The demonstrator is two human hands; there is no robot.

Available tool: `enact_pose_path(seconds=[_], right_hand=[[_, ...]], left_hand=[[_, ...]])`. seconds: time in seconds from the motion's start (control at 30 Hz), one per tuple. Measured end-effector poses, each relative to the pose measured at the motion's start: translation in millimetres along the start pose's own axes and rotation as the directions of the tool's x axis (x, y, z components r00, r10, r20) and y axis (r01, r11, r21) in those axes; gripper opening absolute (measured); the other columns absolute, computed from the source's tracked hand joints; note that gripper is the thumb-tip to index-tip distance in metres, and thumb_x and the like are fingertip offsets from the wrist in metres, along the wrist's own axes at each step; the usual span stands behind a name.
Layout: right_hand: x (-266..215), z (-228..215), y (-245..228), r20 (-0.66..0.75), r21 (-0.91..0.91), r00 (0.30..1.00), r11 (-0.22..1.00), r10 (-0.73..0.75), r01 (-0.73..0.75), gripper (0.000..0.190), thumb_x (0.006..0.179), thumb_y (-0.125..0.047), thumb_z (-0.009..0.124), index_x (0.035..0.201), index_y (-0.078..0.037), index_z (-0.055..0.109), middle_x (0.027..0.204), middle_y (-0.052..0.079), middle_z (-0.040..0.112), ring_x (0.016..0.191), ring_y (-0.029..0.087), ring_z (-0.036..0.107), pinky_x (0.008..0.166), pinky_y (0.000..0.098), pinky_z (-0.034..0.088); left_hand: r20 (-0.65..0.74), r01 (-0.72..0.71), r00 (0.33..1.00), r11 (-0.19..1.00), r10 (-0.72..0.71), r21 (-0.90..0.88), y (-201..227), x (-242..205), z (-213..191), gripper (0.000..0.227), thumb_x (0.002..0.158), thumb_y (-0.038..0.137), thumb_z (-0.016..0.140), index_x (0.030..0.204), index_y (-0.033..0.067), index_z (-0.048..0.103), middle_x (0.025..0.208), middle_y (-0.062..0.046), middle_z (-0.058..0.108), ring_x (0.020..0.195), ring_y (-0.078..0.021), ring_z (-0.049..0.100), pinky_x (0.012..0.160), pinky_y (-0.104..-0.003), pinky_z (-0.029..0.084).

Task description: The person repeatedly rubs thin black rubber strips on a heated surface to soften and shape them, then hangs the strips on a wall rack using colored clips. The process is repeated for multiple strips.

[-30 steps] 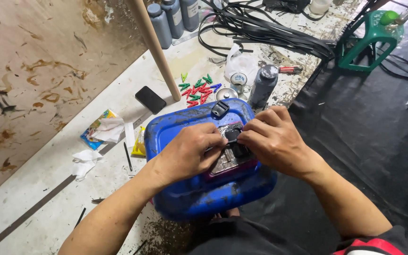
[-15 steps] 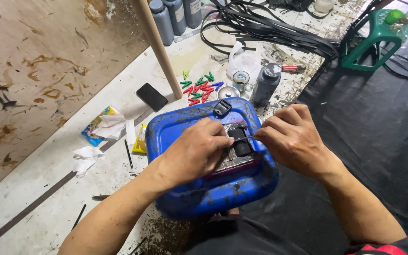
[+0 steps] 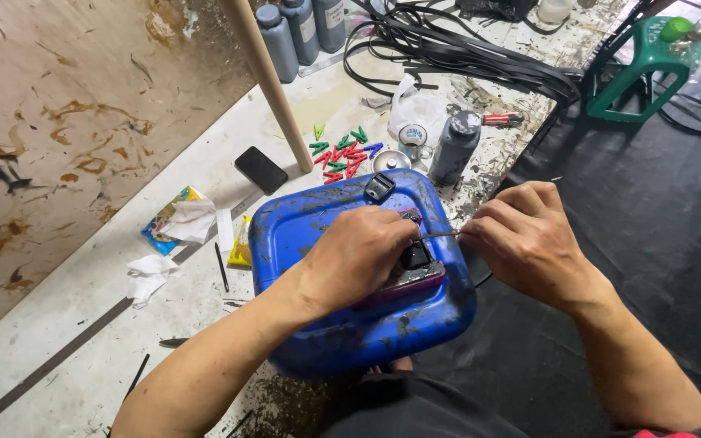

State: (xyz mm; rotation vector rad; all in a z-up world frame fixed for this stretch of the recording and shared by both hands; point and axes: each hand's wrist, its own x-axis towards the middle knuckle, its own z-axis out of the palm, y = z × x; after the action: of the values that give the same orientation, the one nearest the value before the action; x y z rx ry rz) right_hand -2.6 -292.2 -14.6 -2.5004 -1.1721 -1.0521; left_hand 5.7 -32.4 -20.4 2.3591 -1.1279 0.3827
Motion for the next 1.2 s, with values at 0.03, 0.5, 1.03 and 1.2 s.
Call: enact_pose_path(seconds=[0.03, 0.5, 1.03, 1.2], right_hand=[[0, -3, -1, 0.004, 0.005, 1.000, 1.000, 0.008, -0.008, 0.008, 0.087, -0.011, 0.075, 0.084, -0.016, 0.070, 0.081, 0.000, 0.065, 0.088, 0.024, 0.060, 0.087, 0.0415, 0.043], [-18, -20, 13, 0.097, -0.030, 0.995, 1.000, 0.000, 0.003, 0.010, 0.099, -0.017, 0.073, 0.092, -0.021, 0.068, 0.092, -0.009, 0.070, 0.092, 0.021, 0.060, 0.092, 0.0403, 0.037], [-30, -49, 6, 0.146, -0.110, 0.987, 0.993, 0.070, -0.054, 0.010, 0.099, -0.018, 0.072, 0.090, -0.020, 0.067, 0.089, -0.007, 0.068, 0.092, 0.023, 0.061, 0.090, 0.0411, 0.037], [-24, -61, -12, 0.131, -0.046, 0.990, 0.998, 0.059, -0.053, 0.011, 0.098, -0.016, 0.071, 0.089, -0.019, 0.066, 0.089, -0.007, 0.068, 0.090, 0.024, 0.059, 0.090, 0.0412, 0.037]], left_hand=[[0.001, -0.001, 1.000, 1.000, 0.001, 0.000, 0, 1, 1, 0.008, 0.094, 0.011, 0.058, 0.090, 0.0166, 0.063, 0.077, -0.003, 0.062, 0.075, -0.0291, 0.068, 0.063, -0.037, 0.055], [0.095, 0.021, 0.995, 0.996, -0.013, -0.083, 8, 25, 1, 0.017, 0.089, 0.008, 0.063, 0.096, 0.0088, 0.047, 0.074, -0.015, 0.067, 0.071, -0.0447, 0.062, 0.055, -0.053, 0.042], [0.090, 0.014, 0.996, 0.989, -0.001, -0.147, 31, 36, -13, 0.038, 0.084, 0.010, 0.077, 0.110, 0.0080, 0.049, 0.088, -0.016, 0.073, 0.085, -0.0467, 0.065, 0.068, -0.053, 0.047], [-0.133, -0.090, 0.988, 0.992, 0.078, -0.088, 69, 7, -41, 0.015, 0.099, 0.016, 0.067, 0.101, 0.0044, 0.058, 0.086, -0.015, 0.059, 0.079, -0.0358, 0.057, 0.073, -0.046, 0.045]])
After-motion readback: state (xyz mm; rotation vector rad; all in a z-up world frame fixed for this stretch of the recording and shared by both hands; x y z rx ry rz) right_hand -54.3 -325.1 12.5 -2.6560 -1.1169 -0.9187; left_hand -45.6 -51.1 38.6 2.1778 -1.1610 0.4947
